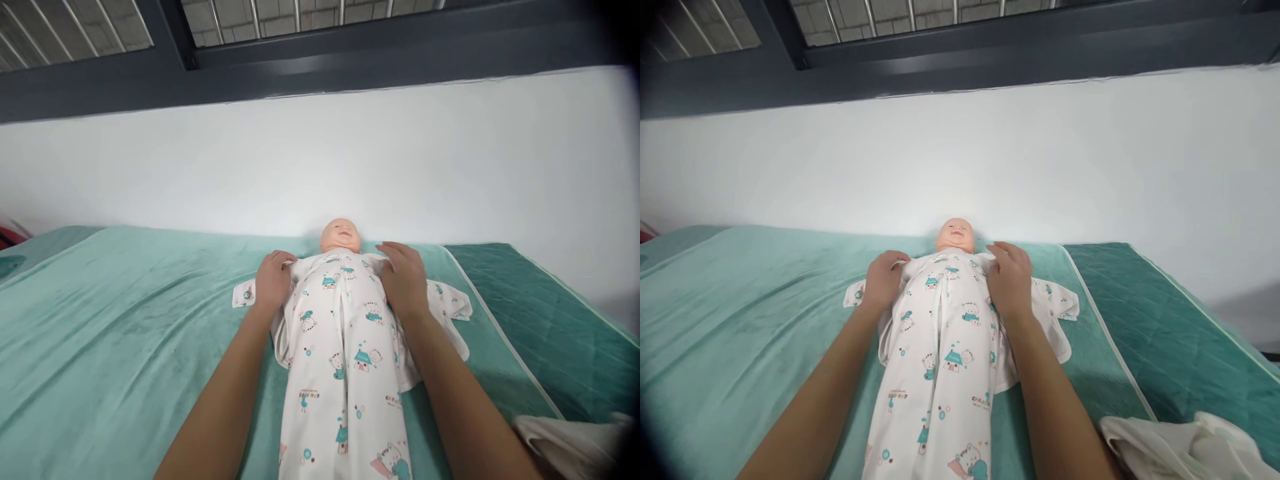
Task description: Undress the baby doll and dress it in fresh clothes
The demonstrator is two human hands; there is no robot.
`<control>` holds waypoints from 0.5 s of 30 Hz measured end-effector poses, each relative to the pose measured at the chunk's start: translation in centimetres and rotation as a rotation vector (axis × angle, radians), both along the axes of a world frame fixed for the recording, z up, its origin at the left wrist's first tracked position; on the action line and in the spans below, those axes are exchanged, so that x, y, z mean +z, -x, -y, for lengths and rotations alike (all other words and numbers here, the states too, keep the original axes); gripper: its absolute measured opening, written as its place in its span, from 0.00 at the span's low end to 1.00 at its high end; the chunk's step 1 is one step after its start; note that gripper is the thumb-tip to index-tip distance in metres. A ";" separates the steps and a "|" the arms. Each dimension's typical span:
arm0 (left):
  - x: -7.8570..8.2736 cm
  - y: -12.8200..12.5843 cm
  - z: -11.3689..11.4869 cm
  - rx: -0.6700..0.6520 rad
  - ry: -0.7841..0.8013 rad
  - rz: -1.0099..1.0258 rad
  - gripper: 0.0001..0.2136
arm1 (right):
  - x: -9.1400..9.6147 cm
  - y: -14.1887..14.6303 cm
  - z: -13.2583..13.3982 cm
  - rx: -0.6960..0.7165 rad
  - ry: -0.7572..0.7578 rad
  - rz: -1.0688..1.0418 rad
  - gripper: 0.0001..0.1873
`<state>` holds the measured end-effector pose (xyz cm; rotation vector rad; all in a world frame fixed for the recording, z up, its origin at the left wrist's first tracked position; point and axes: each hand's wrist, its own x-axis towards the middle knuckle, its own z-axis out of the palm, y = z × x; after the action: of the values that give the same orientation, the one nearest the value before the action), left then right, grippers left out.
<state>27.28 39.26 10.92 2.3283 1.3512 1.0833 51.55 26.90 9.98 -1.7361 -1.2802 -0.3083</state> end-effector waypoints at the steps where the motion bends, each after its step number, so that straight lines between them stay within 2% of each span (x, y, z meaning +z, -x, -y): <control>1: 0.2 -0.2 0.4 -0.049 -0.055 0.006 0.17 | 0.3 0.6 -0.1 0.069 -0.039 -0.022 0.23; 4: 0.8 -0.9 1.7 -0.216 -0.142 -0.024 0.20 | 1.0 1.7 -0.1 0.255 -0.009 -0.141 0.21; 7: 1.2 -1.2 2.5 -0.308 -0.096 -0.146 0.22 | 0.9 1.8 -0.1 0.261 0.120 -0.234 0.20; 11: 0.8 -0.4 2.8 -0.176 -0.067 -0.289 0.24 | -0.1 1.1 -0.3 0.127 0.209 -0.211 0.21; 15: 0.2 1.2 2.9 -0.016 -0.057 -0.316 0.22 | -0.8 0.0 0.1 -0.004 0.335 -0.162 0.22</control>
<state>26.06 36.35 11.16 2.6332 1.4172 0.7809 51.53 26.83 9.23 -1.9985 -1.2621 0.0496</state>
